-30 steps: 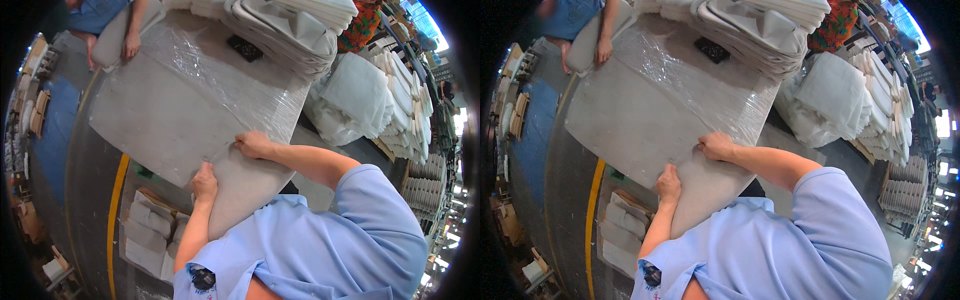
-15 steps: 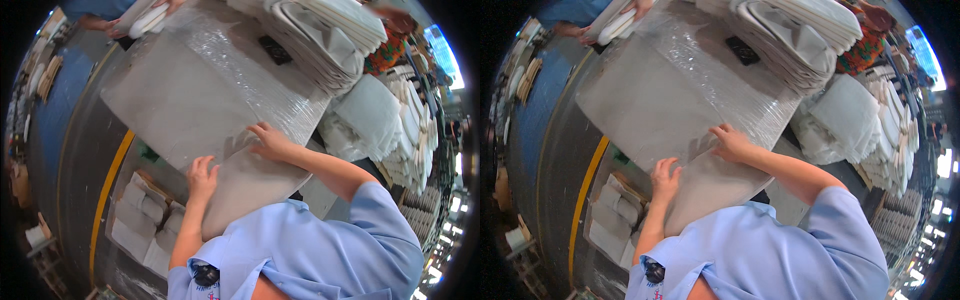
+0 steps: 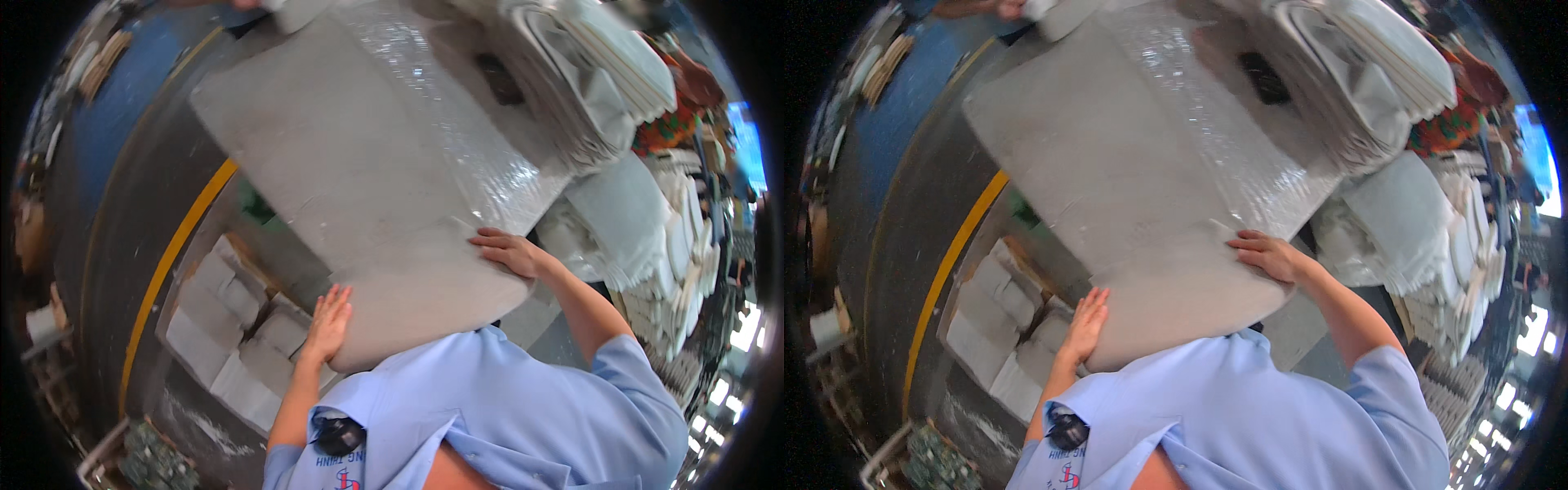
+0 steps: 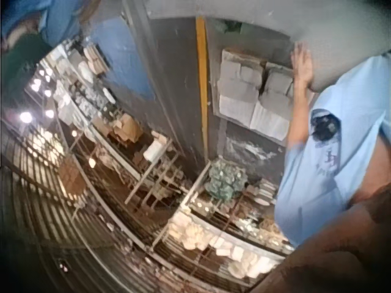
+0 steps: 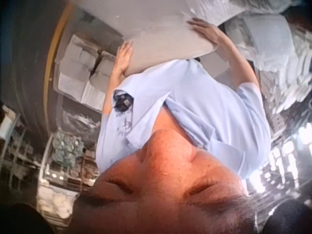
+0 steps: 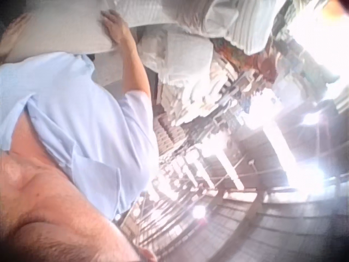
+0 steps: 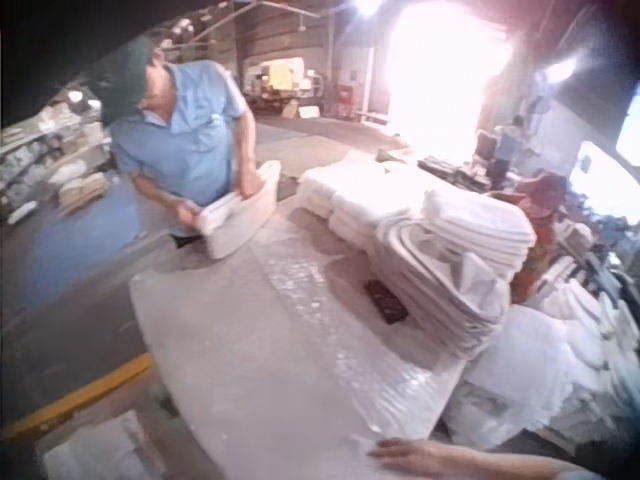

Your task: The person inserts white foam inserts into gray fabric cushion covers at a work table. They align the foam, push it into the cover, and smooth the edges before stacking the finished cushions. A coworker performs similar actions nearby.

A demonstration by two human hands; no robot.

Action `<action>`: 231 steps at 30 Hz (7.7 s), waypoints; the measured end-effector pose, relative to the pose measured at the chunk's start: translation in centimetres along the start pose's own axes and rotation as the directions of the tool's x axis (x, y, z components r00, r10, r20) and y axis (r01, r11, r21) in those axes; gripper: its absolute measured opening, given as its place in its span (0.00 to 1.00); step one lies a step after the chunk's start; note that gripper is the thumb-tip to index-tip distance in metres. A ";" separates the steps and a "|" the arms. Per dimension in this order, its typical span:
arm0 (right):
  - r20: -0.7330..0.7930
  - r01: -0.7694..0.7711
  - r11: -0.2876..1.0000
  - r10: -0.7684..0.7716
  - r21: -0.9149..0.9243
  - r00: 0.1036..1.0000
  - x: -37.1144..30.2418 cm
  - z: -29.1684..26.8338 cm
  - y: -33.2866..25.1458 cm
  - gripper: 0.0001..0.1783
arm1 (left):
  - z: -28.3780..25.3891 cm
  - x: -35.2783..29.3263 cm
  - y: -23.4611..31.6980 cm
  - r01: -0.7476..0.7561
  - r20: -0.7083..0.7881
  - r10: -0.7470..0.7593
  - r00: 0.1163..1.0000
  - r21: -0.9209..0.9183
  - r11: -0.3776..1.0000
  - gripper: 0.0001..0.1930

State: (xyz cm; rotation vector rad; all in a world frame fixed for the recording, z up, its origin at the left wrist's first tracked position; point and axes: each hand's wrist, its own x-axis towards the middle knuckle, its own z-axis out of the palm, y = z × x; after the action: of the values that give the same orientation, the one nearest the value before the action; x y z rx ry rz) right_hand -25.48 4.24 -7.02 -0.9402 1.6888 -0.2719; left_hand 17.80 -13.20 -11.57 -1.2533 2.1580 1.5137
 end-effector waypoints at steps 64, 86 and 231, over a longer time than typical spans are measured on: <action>-0.955 0.780 0.568 0.034 0.260 0.294 -0.5 4.6 -1.0 0.37 | -5.3 -2.1 16.9 -0.504 -0.053 0.595 0.802 0.476 0.721 0.35; -0.962 0.831 0.516 0.264 0.207 0.075 4.6 6.9 1.5 0.48 | -0.1 3.2 21.4 -0.477 0.075 0.571 0.817 0.645 0.597 0.34; -0.476 -0.246 0.938 0.104 -0.246 0.873 6.5 5.4 -2.8 0.10 | 6.4 7.3 14.6 -0.313 0.343 0.148 0.927 0.497 0.809 0.38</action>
State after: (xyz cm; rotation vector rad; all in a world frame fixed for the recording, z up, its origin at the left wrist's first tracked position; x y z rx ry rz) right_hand -19.73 -0.61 -11.84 -0.9821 2.2900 -0.1166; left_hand 0.75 -9.92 -9.14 -0.5507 2.3534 0.9491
